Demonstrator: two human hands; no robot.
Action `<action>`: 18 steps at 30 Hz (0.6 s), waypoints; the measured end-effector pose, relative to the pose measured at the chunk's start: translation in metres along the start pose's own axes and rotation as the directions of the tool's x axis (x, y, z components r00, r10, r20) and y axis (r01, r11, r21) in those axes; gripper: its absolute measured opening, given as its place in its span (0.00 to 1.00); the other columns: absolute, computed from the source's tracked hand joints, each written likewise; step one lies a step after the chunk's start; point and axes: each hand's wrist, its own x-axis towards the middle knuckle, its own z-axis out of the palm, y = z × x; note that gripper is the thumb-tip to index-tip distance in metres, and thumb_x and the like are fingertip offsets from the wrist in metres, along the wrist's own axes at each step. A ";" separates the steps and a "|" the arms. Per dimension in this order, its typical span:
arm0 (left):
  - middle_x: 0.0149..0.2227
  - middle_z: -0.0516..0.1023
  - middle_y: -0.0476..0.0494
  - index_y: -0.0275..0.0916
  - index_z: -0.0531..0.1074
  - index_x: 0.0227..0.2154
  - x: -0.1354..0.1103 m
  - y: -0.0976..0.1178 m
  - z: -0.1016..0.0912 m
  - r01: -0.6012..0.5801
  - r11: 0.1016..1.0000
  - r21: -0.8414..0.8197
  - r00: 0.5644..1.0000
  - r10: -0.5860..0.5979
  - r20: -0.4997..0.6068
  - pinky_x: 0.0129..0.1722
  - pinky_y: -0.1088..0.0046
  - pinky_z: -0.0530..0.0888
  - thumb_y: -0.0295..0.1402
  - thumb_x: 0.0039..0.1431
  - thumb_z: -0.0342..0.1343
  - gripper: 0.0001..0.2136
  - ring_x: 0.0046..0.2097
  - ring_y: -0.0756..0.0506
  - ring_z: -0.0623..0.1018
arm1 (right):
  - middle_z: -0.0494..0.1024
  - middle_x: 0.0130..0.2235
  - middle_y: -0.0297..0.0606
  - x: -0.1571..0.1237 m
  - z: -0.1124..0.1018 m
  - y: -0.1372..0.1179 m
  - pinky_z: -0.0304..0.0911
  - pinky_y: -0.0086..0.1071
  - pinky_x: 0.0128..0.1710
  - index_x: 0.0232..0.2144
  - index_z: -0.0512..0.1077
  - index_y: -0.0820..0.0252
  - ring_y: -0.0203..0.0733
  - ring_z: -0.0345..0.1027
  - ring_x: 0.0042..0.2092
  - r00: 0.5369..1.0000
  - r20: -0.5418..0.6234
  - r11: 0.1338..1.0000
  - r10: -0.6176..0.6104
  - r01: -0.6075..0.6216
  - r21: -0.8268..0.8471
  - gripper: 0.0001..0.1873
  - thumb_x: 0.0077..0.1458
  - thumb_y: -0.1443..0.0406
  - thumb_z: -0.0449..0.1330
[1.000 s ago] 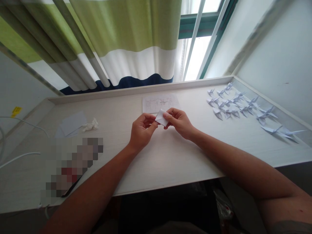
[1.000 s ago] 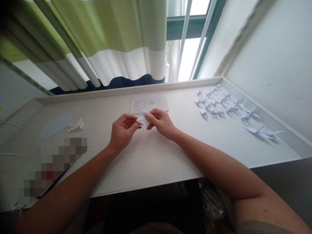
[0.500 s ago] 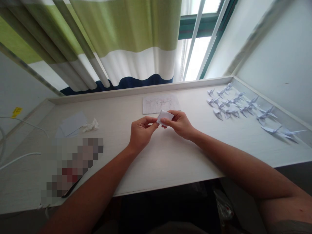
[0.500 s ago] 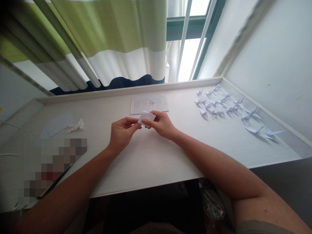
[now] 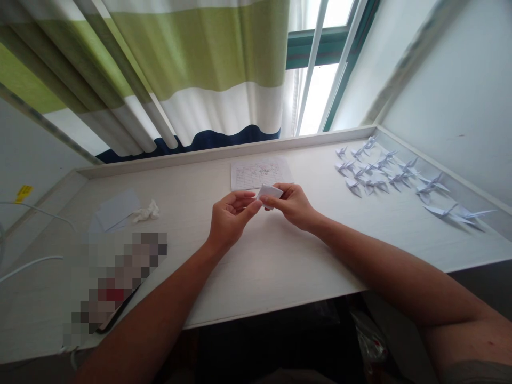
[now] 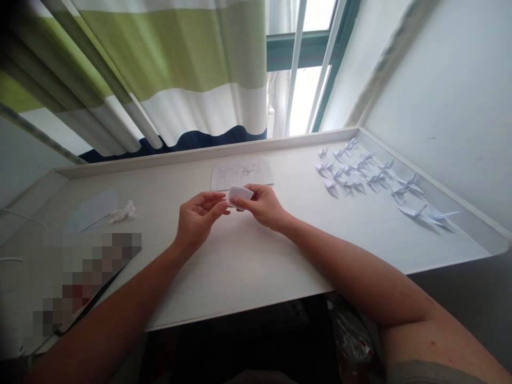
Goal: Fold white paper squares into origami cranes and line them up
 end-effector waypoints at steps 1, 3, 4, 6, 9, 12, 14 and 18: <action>0.37 0.88 0.42 0.37 0.82 0.41 0.001 0.000 0.000 0.014 1.000 -0.003 1.000 -0.014 -0.001 0.41 0.67 0.85 0.41 0.52 0.75 0.17 0.39 0.43 0.87 | 0.81 0.28 0.36 0.000 0.000 0.001 0.70 0.33 0.33 0.29 0.80 0.61 0.39 0.75 0.31 1.000 -0.001 1.000 -0.005 0.005 -0.005 0.21 0.48 0.49 0.77; 0.36 0.88 0.42 0.36 0.82 0.42 0.001 0.001 0.000 0.039 0.999 0.001 0.999 -0.039 -0.004 0.41 0.65 0.85 0.40 0.52 0.76 0.18 0.38 0.42 0.87 | 0.82 0.28 0.37 0.000 -0.001 0.001 0.69 0.33 0.34 0.30 0.80 0.61 0.39 0.75 0.32 1.000 0.010 1.000 -0.017 0.017 -0.013 0.21 0.49 0.50 0.76; 0.35 0.88 0.42 0.36 0.82 0.43 0.002 0.001 0.000 0.051 0.999 -0.001 0.999 -0.051 -0.003 0.41 0.64 0.85 0.40 0.52 0.75 0.19 0.38 0.42 0.87 | 0.82 0.29 0.37 0.000 -0.001 0.001 0.70 0.33 0.34 0.30 0.80 0.61 0.39 0.75 0.32 1.000 0.017 1.000 -0.023 0.024 -0.015 0.20 0.49 0.50 0.76; 0.35 0.88 0.41 0.35 0.82 0.44 0.002 0.002 0.000 0.074 0.997 -0.012 0.997 -0.074 0.007 0.42 0.62 0.85 0.40 0.52 0.75 0.19 0.38 0.41 0.87 | 0.82 0.29 0.37 -0.001 -0.001 0.001 0.70 0.33 0.34 0.30 0.80 0.60 0.39 0.75 0.32 0.999 0.027 0.999 -0.034 0.034 -0.015 0.21 0.51 0.49 0.75; 0.36 0.88 0.41 0.35 0.83 0.42 0.003 0.004 0.000 0.082 0.996 -0.021 0.996 -0.082 0.024 0.42 0.63 0.84 0.39 0.52 0.75 0.17 0.38 0.42 0.87 | 0.83 0.29 0.38 -0.001 -0.001 0.001 0.69 0.33 0.33 0.30 0.80 0.60 0.39 0.74 0.32 0.999 0.031 0.999 -0.037 0.038 -0.027 0.22 0.54 0.47 0.73; 0.34 0.88 0.42 0.36 0.83 0.39 0.003 0.005 0.000 0.085 0.996 -0.016 0.995 -0.084 0.044 0.40 0.67 0.82 0.37 0.53 0.74 0.13 0.37 0.44 0.86 | 0.82 0.29 0.38 -0.001 0.000 0.002 0.68 0.33 0.33 0.30 0.81 0.60 0.38 0.73 0.31 0.997 0.058 0.998 -0.054 0.055 -0.026 0.22 0.56 0.47 0.72; 0.32 0.87 0.43 0.36 0.82 0.38 0.003 0.005 0.000 0.101 0.995 0.002 0.992 -0.101 0.083 0.37 0.68 0.80 0.38 0.54 0.73 0.13 0.35 0.44 0.85 | 0.81 0.28 0.37 -0.001 0.001 0.003 0.68 0.33 0.31 0.29 0.80 0.60 0.38 0.73 0.30 0.995 0.085 0.998 -0.060 0.061 -0.012 0.22 0.56 0.47 0.72; 0.30 0.86 0.42 0.36 0.81 0.36 0.003 0.005 -0.001 0.119 0.992 0.047 0.982 -0.125 0.145 0.33 0.69 0.78 0.43 0.57 0.72 0.15 0.32 0.45 0.84 | 0.79 0.26 0.36 -0.004 0.002 0.002 0.67 0.34 0.31 0.29 0.79 0.60 0.38 0.72 0.29 0.993 0.105 0.998 -0.051 0.055 -0.034 0.23 0.57 0.46 0.70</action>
